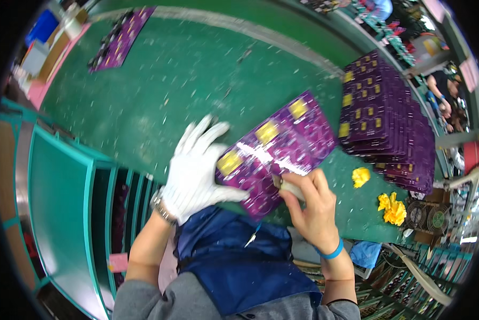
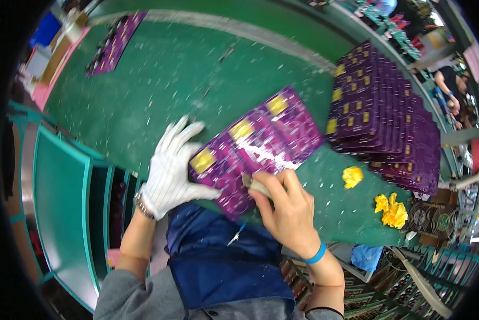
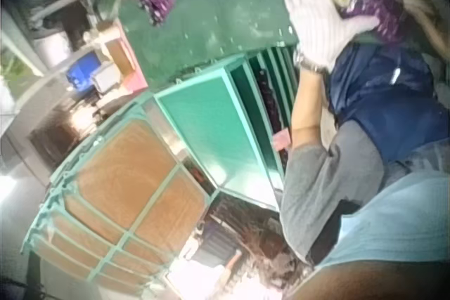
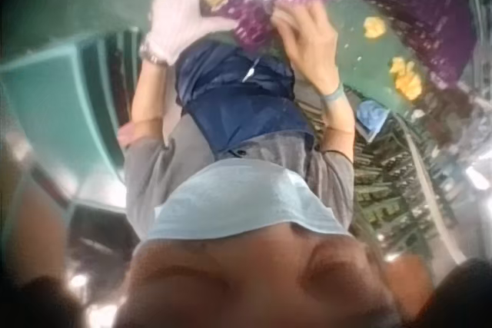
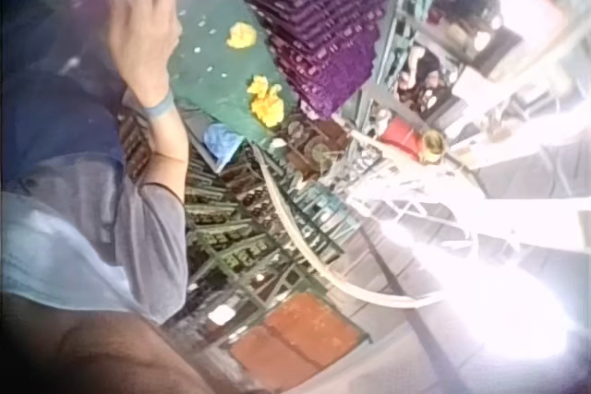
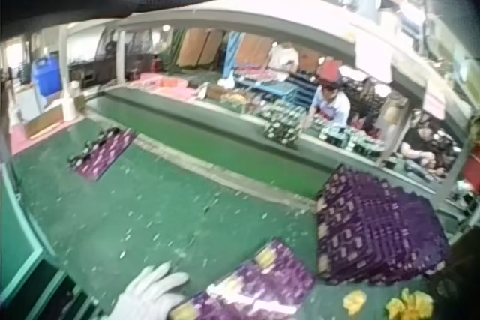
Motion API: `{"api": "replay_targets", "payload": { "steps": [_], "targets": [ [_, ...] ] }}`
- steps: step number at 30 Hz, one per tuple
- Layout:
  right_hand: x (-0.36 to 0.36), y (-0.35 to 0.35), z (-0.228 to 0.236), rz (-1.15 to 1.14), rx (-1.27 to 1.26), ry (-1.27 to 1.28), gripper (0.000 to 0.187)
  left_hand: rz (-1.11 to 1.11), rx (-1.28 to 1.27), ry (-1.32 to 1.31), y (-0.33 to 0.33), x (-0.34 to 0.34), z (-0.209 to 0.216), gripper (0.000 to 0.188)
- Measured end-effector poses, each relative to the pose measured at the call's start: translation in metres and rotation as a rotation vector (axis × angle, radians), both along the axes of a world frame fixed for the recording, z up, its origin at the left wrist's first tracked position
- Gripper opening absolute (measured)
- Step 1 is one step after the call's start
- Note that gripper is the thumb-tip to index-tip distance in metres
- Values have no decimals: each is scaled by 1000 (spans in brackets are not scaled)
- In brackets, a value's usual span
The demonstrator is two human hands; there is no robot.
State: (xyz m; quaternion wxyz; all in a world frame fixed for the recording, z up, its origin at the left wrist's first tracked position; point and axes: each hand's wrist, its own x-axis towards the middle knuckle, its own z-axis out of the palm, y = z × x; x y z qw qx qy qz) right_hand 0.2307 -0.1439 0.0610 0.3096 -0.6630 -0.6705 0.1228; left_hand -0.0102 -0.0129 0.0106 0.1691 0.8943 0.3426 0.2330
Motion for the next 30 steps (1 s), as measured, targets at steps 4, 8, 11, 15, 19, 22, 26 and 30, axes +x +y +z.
{"api": "replay_targets", "payload": {
  "steps": [4, 8, 11, 15, 19, 22, 26, 30],
  "targets": [
    [-15, 21, -3, 87, -9, -63, 30, -20, 41, -27, 5, 4, -3, 98],
    [-24, 24, -7, 155, -41, -67, 27, -18, 47, -52, 5, 0, -12, 94],
    [-29, 27, -5, 193, -37, -71, 26, -20, 53, -31, 3, -1, -15, 92],
    [-42, 33, -5, 222, -49, -141, 30, -24, 48, -31, 2, -3, -17, 91],
    [-49, 38, -5, 233, -27, -206, 38, -17, 72, -36, 2, -2, -13, 89],
    [-36, 41, -12, 157, 2, 41, 39, -21, 61, -37, 2, 3, -13, 89],
    [-8, 47, 19, 30, 156, 91, 42, -12, 48, -9, 1, -1, -6, 91],
    [12, 61, 3, 36, 204, -117, 43, 98, 19, -168, -1, 18, -6, 96]
  ]
}}
